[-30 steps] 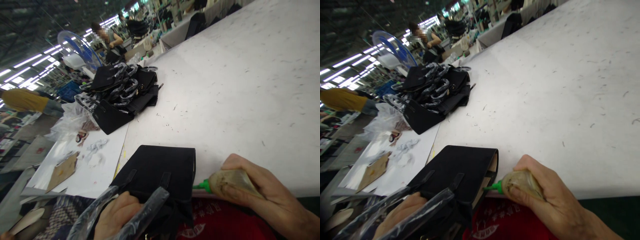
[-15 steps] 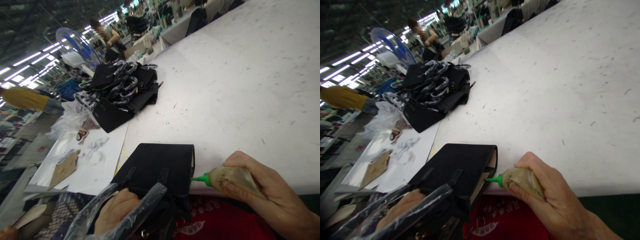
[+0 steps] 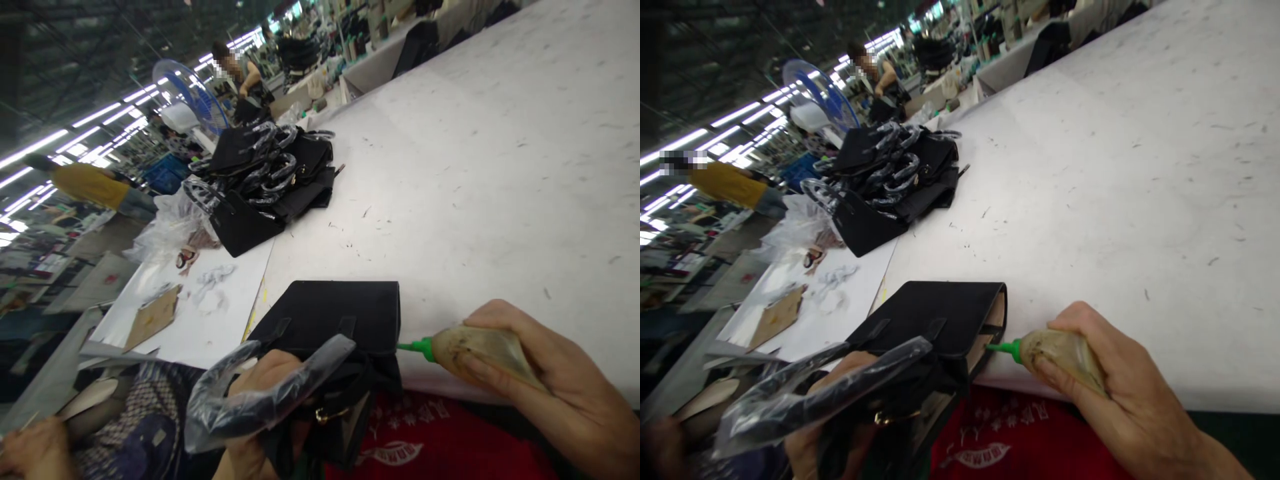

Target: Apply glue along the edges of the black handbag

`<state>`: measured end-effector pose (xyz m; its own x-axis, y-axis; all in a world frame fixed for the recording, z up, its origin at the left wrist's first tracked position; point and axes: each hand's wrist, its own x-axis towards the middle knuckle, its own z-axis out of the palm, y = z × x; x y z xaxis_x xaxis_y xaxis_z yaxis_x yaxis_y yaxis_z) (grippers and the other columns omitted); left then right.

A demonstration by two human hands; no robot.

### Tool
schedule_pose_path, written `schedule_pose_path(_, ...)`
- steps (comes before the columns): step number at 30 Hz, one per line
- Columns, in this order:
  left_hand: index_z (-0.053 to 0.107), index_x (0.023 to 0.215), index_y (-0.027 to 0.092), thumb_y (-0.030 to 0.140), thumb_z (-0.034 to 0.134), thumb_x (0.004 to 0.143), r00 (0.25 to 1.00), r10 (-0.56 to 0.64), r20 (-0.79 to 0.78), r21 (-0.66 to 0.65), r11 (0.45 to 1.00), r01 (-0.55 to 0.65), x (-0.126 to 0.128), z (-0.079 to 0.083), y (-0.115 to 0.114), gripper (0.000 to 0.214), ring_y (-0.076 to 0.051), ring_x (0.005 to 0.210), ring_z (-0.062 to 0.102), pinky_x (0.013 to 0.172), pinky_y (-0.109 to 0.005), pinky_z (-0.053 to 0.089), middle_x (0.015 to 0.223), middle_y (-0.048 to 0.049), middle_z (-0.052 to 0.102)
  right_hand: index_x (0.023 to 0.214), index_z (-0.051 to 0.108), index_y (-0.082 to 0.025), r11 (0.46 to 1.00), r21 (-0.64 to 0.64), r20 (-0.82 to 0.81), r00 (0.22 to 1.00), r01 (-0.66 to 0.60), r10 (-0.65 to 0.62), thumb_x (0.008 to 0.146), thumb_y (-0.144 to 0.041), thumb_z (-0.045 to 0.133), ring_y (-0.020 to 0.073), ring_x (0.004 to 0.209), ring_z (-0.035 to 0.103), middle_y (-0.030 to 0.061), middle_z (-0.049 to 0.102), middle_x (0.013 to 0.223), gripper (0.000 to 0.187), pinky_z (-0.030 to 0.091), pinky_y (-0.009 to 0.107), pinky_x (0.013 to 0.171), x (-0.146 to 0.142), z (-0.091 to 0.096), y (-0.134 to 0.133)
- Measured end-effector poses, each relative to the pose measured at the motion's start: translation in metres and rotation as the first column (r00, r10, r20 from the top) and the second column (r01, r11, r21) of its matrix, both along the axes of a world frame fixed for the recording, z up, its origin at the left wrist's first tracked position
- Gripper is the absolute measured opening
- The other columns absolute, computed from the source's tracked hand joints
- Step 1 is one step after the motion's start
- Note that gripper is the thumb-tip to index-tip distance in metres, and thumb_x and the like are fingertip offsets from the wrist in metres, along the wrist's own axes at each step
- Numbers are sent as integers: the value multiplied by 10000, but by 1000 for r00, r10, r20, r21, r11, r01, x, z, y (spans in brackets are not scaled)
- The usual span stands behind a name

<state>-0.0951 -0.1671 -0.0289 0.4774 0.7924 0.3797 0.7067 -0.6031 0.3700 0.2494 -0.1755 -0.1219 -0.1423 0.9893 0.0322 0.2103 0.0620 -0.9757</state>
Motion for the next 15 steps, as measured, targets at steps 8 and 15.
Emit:
schedule_pose_path(8, 758, 1024, 193, 386, 645, 1055, 992, -38, 124, 51, 998, 31, 16, -3, 8, 226, -194, 670, 728, 569, -279, 582, 821, -63, 748, 1018, 732, -297, 988, -130, 8, 996, 84, -84, 983, -658, 704, 241, 677, 686, 29, 747, 859, 363, 561, 299, 550, -3, 2, -3)
schedule_pose_path(15, 785, 1075, 213, 372, 658, 1036, 980, -42, 194, -13, 999, 45, 18, -9, 7, 206, -205, 713, 726, 607, -306, 598, 880, -79, 764, 1042, 757, -323, 997, 22, 67, 995, 75, -76, 985, -576, 704, 287, 695, 735, 51, 778, 939, 264, 596, 282, 474, 8, -11, -5)
